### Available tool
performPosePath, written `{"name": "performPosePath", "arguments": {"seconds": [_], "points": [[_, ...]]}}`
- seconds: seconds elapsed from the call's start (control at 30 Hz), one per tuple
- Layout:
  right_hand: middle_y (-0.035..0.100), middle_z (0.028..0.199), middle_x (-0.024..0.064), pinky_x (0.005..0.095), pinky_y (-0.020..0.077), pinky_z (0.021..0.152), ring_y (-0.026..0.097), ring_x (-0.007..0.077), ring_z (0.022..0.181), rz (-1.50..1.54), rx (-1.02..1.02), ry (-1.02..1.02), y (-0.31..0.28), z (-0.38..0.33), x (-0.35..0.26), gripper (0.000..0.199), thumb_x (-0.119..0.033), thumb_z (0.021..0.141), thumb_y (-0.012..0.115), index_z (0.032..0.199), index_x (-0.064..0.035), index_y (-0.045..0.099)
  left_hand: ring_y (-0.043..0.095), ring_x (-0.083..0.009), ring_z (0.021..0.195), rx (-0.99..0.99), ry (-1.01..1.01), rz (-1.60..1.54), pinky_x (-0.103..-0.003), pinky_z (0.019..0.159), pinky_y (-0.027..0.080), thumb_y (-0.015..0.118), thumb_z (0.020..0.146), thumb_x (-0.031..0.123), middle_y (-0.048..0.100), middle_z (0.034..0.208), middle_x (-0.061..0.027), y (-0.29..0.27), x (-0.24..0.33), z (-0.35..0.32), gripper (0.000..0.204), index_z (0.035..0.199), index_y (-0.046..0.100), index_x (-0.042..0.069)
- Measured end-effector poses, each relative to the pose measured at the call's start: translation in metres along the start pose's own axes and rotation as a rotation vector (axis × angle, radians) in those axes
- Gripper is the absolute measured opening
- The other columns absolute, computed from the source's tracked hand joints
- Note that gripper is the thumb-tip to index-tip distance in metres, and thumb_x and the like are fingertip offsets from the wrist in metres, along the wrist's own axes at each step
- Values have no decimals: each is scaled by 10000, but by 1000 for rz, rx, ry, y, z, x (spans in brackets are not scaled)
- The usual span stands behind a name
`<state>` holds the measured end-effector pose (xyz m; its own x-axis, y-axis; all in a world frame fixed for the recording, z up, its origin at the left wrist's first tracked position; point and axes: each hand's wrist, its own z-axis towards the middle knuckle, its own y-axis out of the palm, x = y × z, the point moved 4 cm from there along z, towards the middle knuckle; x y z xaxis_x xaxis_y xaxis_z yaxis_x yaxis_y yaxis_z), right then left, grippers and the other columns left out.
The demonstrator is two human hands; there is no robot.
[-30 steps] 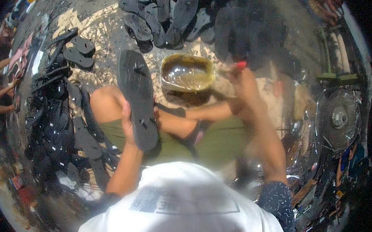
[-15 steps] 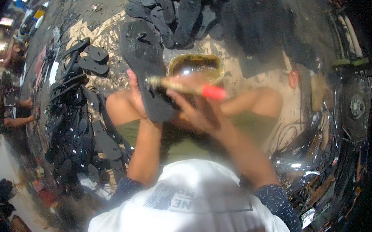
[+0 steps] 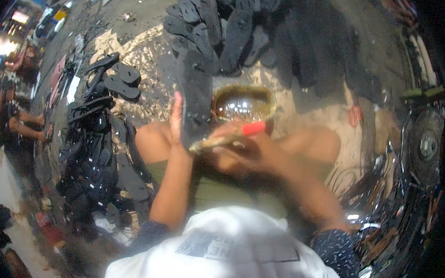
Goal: The person sits on the floor and repeatedly paints black sandals with a brush dipped in a small container of liquid. They handle each sandal one at a time, applying the liquid to the surface and then placing the sandal back on the floor.
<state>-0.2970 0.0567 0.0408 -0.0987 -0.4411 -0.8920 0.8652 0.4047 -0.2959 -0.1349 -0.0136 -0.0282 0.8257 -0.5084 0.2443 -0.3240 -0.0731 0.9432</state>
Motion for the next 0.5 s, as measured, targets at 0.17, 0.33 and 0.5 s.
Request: {"name": "performPosePath", "arguments": {"seconds": [0.17, 0.33, 0.5], "points": [[636, 1073, 65, 308, 492, 868, 599, 148, 994, 172, 524, 244, -47, -16, -23, 258, -115, 904, 686, 1133, -49, 589, 631, -308, 1077, -58, 80, 342, -431, 927, 518, 369, 1004, 542, 651, 1167, -189, -13, 68, 117, 639, 1304, 514, -3], [599, 1074, 51, 295, 454, 900, 568, 148, 1002, -112, 681, 293, -73, -31, -11, 249, -80, 901, 676, 1125, -47, 572, 535, -346, 1230, 655, 268, 649, -455, 978, 499, 384, 1010, 514, 489, 1404, -196, -44, 127, 187, 646, 1484, 302, 83], [597, 1136, 56, 300, 411, 958, 550, 160, 1031, -100, 920, 460, -113, -92, 41, 275, -171, 941, 652, 1144, -4, 571, 621, -189, 1083, 27, 305, 1169, -315, 852, 502, 611, 950, 399, 611, 1278, -118, -62, 186, 119, 570, 1381, 491, 46]]}}
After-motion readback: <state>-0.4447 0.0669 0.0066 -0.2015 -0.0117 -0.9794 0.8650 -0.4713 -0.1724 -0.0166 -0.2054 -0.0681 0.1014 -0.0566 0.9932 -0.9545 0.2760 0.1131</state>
